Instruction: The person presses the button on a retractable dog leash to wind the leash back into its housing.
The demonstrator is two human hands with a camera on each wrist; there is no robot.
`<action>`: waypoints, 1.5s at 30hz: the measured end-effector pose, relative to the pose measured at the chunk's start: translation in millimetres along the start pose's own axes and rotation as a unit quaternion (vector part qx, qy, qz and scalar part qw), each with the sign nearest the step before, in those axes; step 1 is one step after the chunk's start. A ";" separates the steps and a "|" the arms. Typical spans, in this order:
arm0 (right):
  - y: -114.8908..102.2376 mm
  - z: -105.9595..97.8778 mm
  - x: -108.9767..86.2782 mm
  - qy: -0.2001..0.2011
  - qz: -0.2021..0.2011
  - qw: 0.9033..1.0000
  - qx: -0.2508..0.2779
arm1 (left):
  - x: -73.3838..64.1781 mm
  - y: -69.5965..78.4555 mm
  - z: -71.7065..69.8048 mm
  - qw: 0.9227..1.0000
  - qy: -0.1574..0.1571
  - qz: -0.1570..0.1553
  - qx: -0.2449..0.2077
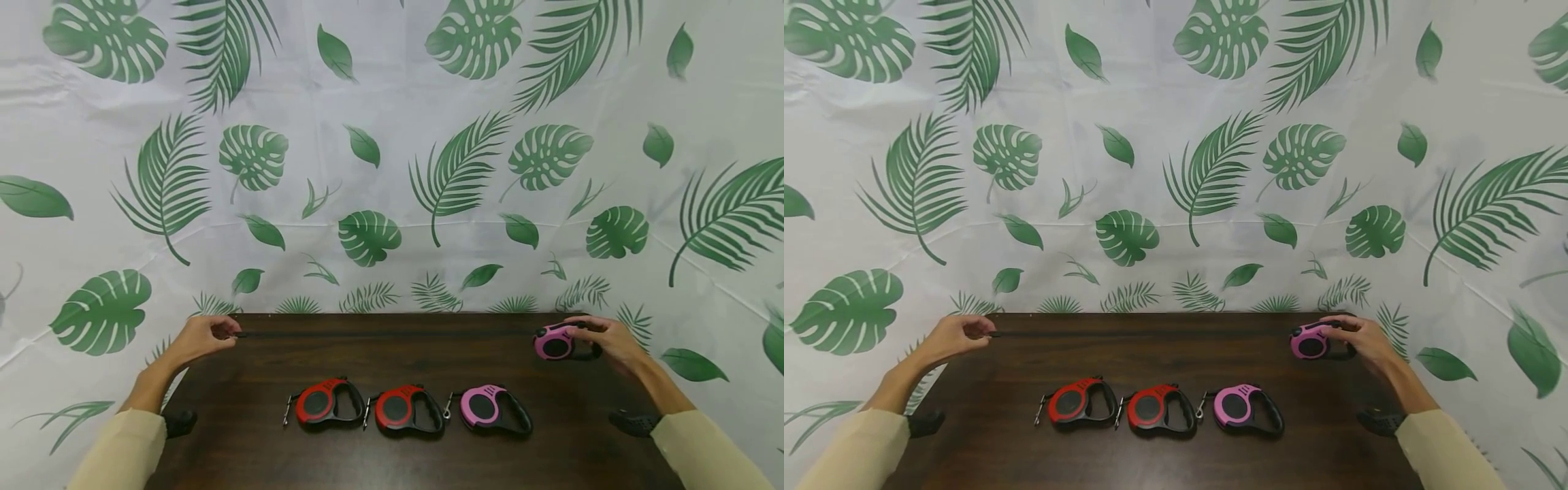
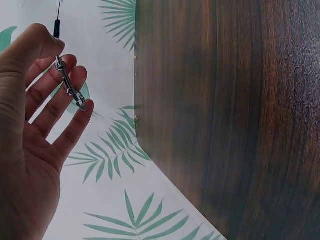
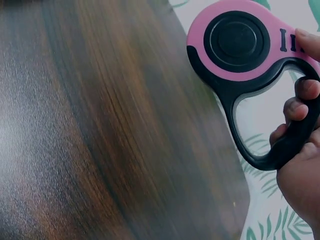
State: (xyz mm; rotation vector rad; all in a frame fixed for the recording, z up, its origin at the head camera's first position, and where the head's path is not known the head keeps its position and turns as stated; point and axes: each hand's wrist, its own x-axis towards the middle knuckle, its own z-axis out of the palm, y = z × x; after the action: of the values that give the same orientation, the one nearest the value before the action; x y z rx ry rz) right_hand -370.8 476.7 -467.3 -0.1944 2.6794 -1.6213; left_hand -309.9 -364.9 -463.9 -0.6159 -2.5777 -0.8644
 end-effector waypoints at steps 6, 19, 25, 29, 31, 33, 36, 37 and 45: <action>-1.8 5.0 3.6 0.006 -0.008 1.000 0.001 | 5.4 3.5 2.8 1.000 0.004 0.013 -0.001; -11.1 15.5 4.6 -0.001 -0.020 1.000 -0.016 | 15.6 15.3 7.4 1.000 -0.011 0.026 0.000; -17.6 21.8 5.0 0.000 -0.032 0.999 -0.011 | 21.4 19.0 10.8 0.999 -0.007 0.039 0.003; -20.7 24.7 5.9 -0.006 -0.045 0.999 0.001 | 24.8 17.0 13.3 0.999 -0.010 0.045 -0.005; -22.3 25.8 6.5 -0.008 -0.050 0.999 0.005 | 25.9 15.9 14.8 0.999 -0.010 0.049 -0.012; -23.8 26.6 7.1 -0.010 -0.052 0.999 0.006 | 27.1 14.7 16.6 0.998 -0.008 0.058 -0.017; -26.4 27.9 7.4 -0.008 -0.055 0.998 -0.002 | 28.3 17.2 18.1 0.997 -0.004 0.065 -0.029; -27.2 28.3 7.3 -0.009 -0.055 0.998 -0.004 | 28.9 17.8 18.8 0.997 -0.002 0.069 -0.029; -33.3 34.4 6.2 -0.011 -0.060 0.998 -0.006 | 35.4 29.1 23.8 0.997 -0.004 0.068 -0.029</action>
State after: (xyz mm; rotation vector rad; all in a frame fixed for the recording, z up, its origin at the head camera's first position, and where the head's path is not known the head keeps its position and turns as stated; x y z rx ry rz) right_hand -371.2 430.4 -453.5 -0.3780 2.7110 -1.6233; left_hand -329.5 -318.7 -451.8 -0.8042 -2.4919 -0.8947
